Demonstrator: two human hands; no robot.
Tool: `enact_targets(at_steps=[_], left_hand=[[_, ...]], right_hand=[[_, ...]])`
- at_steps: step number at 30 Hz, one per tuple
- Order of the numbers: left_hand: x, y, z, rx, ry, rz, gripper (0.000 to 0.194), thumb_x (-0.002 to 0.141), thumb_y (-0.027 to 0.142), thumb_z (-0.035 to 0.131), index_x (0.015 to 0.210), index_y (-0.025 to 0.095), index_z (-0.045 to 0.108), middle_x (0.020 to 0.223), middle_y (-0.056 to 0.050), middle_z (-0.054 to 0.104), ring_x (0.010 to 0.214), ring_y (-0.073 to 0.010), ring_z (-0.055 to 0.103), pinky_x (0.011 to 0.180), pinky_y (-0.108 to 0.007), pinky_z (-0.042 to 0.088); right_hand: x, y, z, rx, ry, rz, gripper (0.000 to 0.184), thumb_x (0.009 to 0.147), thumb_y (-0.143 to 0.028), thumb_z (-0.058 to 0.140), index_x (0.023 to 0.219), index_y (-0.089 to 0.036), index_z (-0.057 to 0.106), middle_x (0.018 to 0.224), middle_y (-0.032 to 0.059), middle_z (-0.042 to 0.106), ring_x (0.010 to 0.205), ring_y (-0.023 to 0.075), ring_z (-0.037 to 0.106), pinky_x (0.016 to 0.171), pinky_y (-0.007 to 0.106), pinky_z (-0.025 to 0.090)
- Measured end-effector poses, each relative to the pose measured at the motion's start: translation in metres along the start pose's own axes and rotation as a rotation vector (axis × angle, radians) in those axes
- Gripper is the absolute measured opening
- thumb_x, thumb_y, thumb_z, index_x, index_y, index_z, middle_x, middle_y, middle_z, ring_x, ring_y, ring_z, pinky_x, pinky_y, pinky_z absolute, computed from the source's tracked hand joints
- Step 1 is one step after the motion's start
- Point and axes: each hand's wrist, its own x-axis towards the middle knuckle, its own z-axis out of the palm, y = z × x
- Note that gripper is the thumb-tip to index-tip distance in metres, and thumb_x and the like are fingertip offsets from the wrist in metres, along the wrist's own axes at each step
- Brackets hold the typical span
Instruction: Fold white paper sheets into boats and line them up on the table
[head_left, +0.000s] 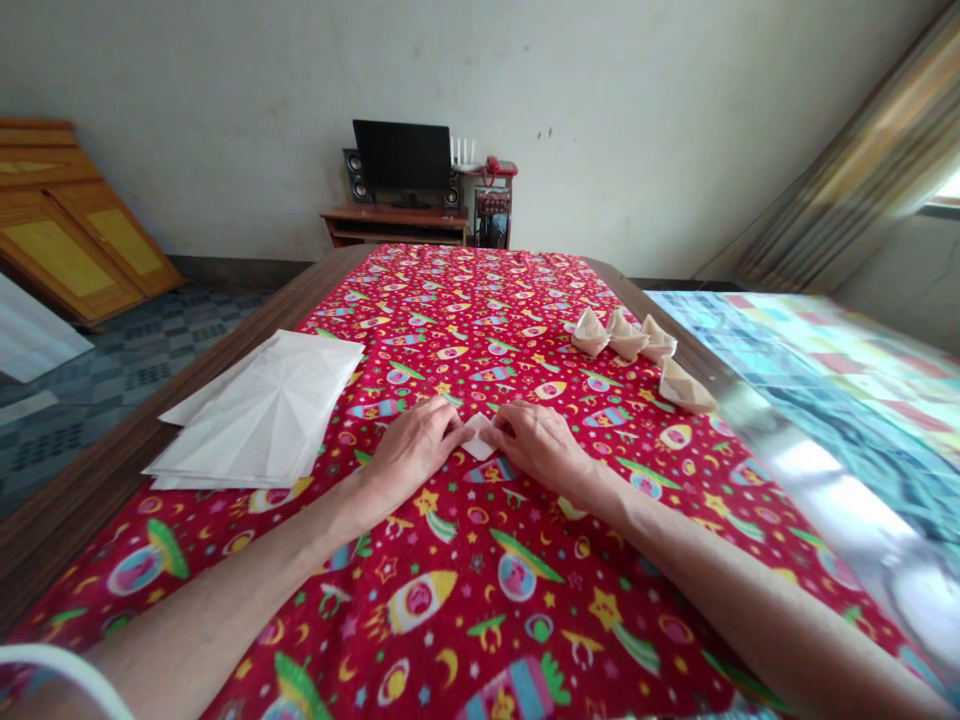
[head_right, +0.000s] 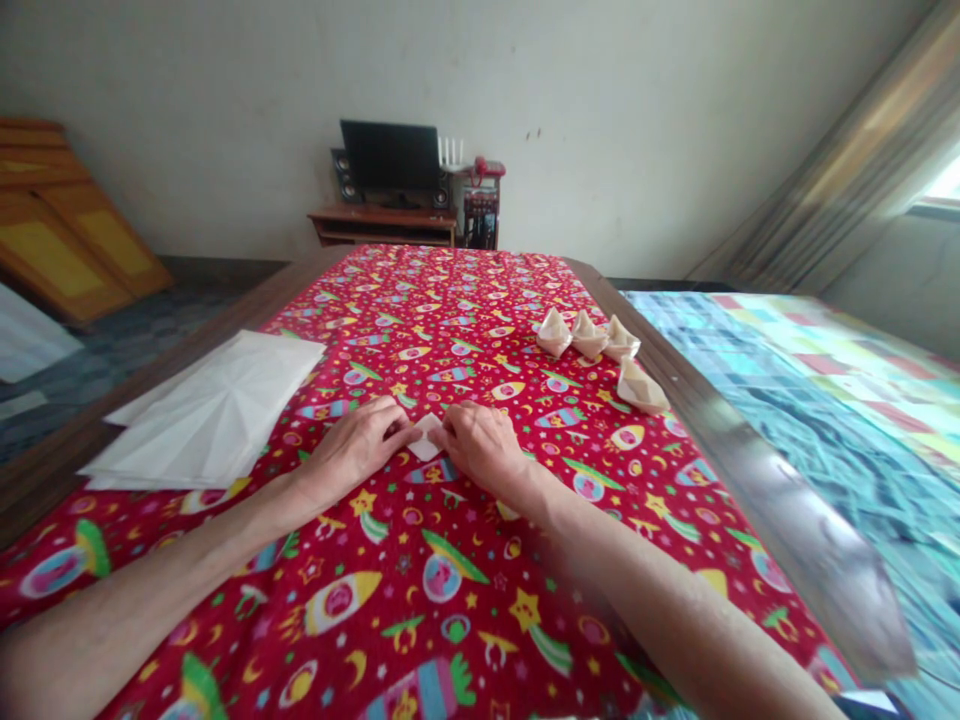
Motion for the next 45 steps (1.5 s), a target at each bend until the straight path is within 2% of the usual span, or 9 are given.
enact_targets(at_steps=[12,19,25,30,32,34,37,40,45], left_hand=[[-0.004,-0.009,-0.002,-0.010,-0.004,-0.025,0.018,0.087,0.029,0.055,0.073,0.019,0.052,0.076,0.000,0.052,0.070,-0.0136,0.053,0.065,-0.025,0.039],[-0.006,0.005,-0.015,-0.178,0.032,-0.064,0.028,0.095,0.035,0.037,0.081,0.018,0.054,0.079,-0.003,0.056,0.075,-0.0153,0.056,0.069,-0.026,0.042],[-0.005,0.014,-0.007,-0.162,0.074,-0.081,0.018,0.088,0.030,0.049,0.075,0.017,0.052,0.073,-0.002,0.057,0.068,-0.0150,0.054,0.064,-0.026,0.040],[0.001,0.011,-0.014,-0.139,0.158,-0.149,0.022,0.084,0.021,0.053,0.062,0.018,0.047,0.058,0.003,0.048,0.053,-0.0101,0.046,0.055,-0.023,0.035],[0.004,0.007,-0.023,-0.096,0.210,-0.109,0.020,0.082,0.018,0.055,0.063,0.017,0.050,0.061,0.003,0.050,0.056,-0.0100,0.047,0.057,-0.022,0.036],[0.004,0.005,-0.033,-0.022,0.239,-0.035,0.014,0.083,0.017,0.055,0.069,0.017,0.055,0.069,0.001,0.056,0.064,-0.0113,0.052,0.063,-0.022,0.039],[0.004,0.005,-0.041,0.063,0.173,0.067,0.011,0.087,0.018,0.052,0.079,0.017,0.060,0.081,-0.002,0.060,0.076,-0.0145,0.057,0.070,-0.024,0.042],[0.003,0.009,-0.039,0.055,0.088,0.105,0.013,0.089,0.023,0.052,0.081,0.018,0.061,0.081,-0.002,0.060,0.076,-0.0142,0.058,0.069,-0.024,0.043],[0.004,0.015,-0.030,0.048,0.052,0.147,0.015,0.090,0.026,0.051,0.083,0.018,0.062,0.082,-0.002,0.061,0.079,-0.0149,0.059,0.070,-0.024,0.045]], right_hand=[[-0.006,0.007,0.005,0.019,0.019,0.010,0.019,0.088,-0.036,0.053,0.084,-0.019,0.060,0.079,0.0026,0.065,0.070,0.0122,0.057,0.060,0.023,0.030],[-0.003,0.007,0.006,0.258,0.084,0.095,0.025,0.087,-0.032,0.049,0.068,-0.019,0.059,0.060,-0.0015,0.059,0.053,0.0098,0.050,0.053,0.021,0.031],[-0.003,-0.007,0.006,0.417,0.096,0.154,0.030,0.085,-0.030,0.049,0.058,-0.017,0.054,0.050,-0.0034,0.050,0.047,0.0073,0.043,0.048,0.020,0.028],[-0.008,-0.015,0.000,0.461,-0.005,0.049,0.026,0.085,-0.028,0.051,0.063,-0.016,0.060,0.054,-0.0039,0.054,0.049,0.0066,0.044,0.048,0.019,0.028],[-0.009,-0.013,-0.001,0.494,-0.008,0.022,0.029,0.087,-0.032,0.050,0.065,-0.016,0.061,0.055,-0.0040,0.054,0.050,0.0068,0.045,0.049,0.019,0.030],[-0.009,-0.010,-0.002,0.527,0.062,0.032,0.029,0.089,-0.035,0.049,0.070,-0.017,0.062,0.057,-0.0035,0.056,0.052,0.0077,0.048,0.050,0.019,0.033],[-0.009,-0.008,-0.005,0.546,0.258,-0.007,0.021,0.088,-0.036,0.052,0.092,-0.018,0.063,0.075,0.0003,0.064,0.065,0.0109,0.056,0.061,0.020,0.041],[-0.007,-0.008,-0.009,0.437,0.336,-0.117,0.026,0.089,-0.036,0.052,0.107,-0.019,0.059,0.091,0.0056,0.064,0.080,0.0149,0.057,0.073,0.025,0.044],[-0.005,-0.003,-0.005,0.191,0.306,-0.206,0.021,0.091,-0.032,0.049,0.092,-0.022,0.067,0.085,0.0047,0.060,0.077,0.0140,0.054,0.068,0.024,0.040]])
